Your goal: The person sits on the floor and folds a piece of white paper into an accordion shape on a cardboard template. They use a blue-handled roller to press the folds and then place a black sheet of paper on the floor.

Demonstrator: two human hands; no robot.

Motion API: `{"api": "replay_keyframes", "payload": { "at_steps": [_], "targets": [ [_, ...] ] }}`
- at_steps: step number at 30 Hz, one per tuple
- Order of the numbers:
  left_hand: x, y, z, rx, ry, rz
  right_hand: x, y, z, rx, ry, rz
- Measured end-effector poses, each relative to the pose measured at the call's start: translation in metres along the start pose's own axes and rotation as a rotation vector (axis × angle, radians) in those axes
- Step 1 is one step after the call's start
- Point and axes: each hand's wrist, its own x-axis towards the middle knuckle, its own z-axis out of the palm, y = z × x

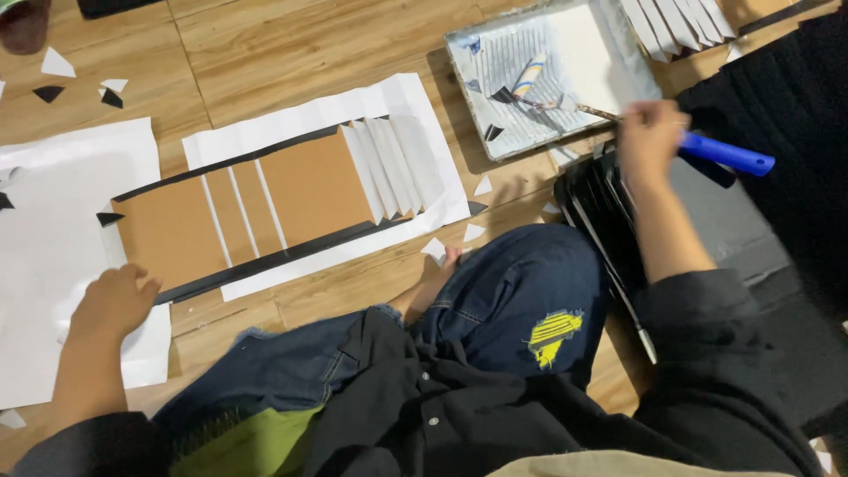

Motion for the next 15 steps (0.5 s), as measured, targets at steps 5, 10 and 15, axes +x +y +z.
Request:
{"api": "replay_keyframes", "payload": {
  "at_steps": [5,10,15],
  "targets": [
    [0.022,-0.036,0.054,-0.205,-0.226,-0.107,0.037,0.088,-0.052,-0.743,0.247,0.082],
    [0.039,-0.038,0.066,-0.216,-0.206,-0.030,0.035,0.137,-0.060,-0.583,0.342,0.460],
    [0.046,-0.030,0.074,-0.244,-0.154,0.054,0.060,0.161,-0.052,0.120,0.678,0.666]
  ]
}}
